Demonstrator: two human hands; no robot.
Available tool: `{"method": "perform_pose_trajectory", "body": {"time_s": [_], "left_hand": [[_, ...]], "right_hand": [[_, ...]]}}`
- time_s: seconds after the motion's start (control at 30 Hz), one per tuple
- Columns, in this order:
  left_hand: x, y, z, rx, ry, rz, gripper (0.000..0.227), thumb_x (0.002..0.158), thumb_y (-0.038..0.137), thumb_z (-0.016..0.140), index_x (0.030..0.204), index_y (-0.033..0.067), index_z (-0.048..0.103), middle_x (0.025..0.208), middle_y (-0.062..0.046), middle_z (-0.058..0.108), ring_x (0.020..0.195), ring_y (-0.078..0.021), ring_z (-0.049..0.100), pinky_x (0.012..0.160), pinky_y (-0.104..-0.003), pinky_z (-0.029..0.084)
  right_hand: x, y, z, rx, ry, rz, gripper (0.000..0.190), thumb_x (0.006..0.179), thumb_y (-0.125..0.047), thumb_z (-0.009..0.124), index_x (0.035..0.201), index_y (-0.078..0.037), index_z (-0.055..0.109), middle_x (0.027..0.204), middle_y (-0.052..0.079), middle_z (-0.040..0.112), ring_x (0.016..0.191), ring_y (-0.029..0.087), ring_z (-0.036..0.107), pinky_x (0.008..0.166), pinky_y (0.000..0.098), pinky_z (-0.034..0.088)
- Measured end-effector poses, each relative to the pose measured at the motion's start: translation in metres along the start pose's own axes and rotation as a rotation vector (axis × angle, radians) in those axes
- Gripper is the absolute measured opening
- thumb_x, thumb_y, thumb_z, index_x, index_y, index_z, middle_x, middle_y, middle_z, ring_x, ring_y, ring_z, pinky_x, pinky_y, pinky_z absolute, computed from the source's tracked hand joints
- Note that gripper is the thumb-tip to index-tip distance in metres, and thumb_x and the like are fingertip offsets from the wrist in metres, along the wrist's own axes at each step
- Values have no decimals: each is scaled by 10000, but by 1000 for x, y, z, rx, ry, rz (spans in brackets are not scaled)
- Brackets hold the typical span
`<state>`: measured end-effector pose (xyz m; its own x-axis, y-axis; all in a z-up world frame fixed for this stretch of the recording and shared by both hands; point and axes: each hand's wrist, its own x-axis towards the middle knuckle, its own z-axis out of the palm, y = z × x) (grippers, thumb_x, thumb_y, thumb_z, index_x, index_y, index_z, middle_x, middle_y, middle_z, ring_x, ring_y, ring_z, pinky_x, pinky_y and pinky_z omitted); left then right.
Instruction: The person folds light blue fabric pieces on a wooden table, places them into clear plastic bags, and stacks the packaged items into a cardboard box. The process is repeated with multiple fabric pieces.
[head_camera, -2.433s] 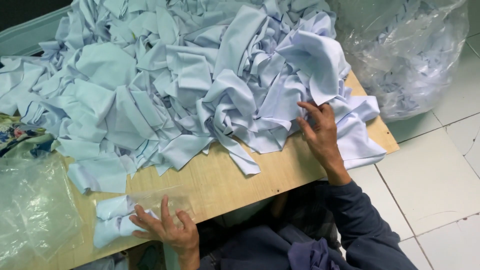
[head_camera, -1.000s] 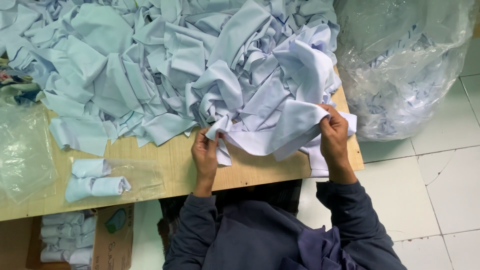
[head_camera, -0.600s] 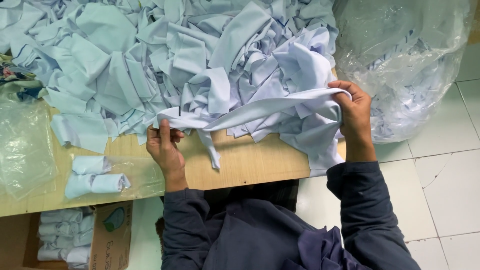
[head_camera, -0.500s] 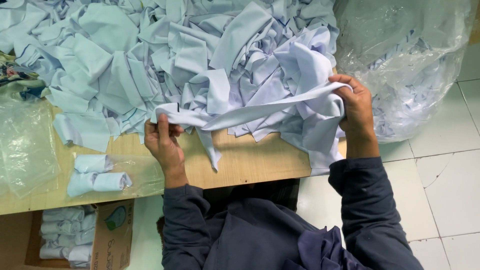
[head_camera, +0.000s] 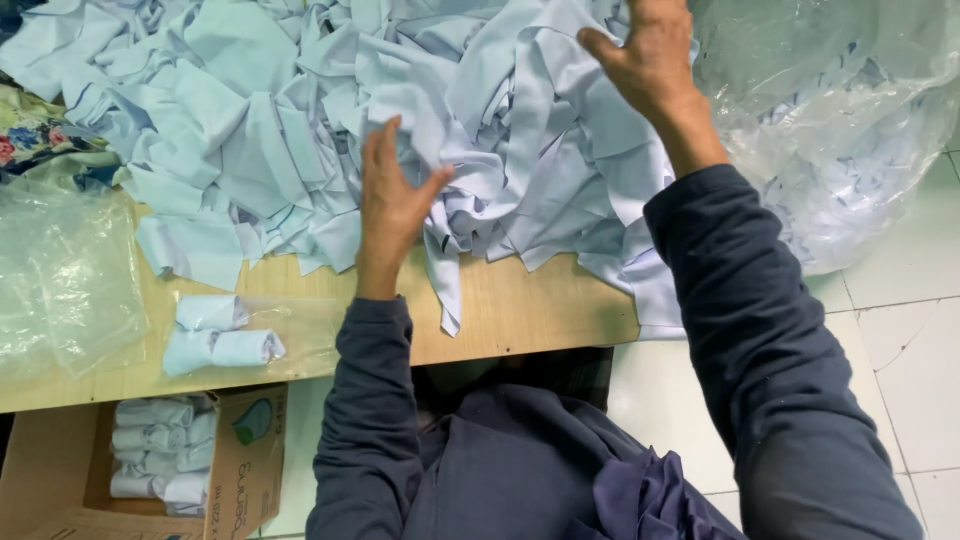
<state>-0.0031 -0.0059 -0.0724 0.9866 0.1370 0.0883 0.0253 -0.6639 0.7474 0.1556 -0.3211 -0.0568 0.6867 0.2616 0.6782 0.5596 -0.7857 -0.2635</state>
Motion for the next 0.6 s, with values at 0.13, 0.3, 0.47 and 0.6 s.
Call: {"method": "perform_pose_trajectory", "body": {"time_s": [0.13, 0.3, 0.47, 0.6], "left_hand": [[-11, -78, 82, 232, -109, -57, 1222, 792, 464, 912, 1629, 124, 89, 1666, -307, 57, 1512, -544, 130, 1209, -631, 207], [-7, -121, 122, 207, 95, 74, 729, 895, 168, 730, 1465, -98, 363, 1126, -298, 588, 1015, -494, 590, 812, -540, 513], [22, -53, 58, -122, 93, -43, 493, 835, 224, 684, 1289, 64, 576, 1127, -173, 736, 998, -392, 699, 829, -448, 555], [60, 0, 10, -399, 371, 115, 661, 931, 389, 743, 1430, 65, 455, 1371, -175, 666, 1278, -373, 646, 1062, -444, 521]], "right_hand": [[-1, -23, 50, -138, -93, -33, 716, 921, -349, 939, 1484, -171, 535, 1434, 212, 500, 1235, 425, 481, 894, 522, 422], [-7, -37, 117, -240, -95, -260, 232, 856, -159, 717, 1072, -181, 798, 1272, 116, 585, 1154, 368, 501, 830, 526, 426], [28, -28, 108, -55, -72, 5, 74, 951, -211, 705, 986, -151, 729, 833, 57, 738, 751, 291, 647, 589, 451, 440], [62, -26, 72, 490, 124, 243, 390, 955, -174, 917, 788, -122, 568, 748, -37, 596, 654, 92, 494, 555, 306, 396]]}}
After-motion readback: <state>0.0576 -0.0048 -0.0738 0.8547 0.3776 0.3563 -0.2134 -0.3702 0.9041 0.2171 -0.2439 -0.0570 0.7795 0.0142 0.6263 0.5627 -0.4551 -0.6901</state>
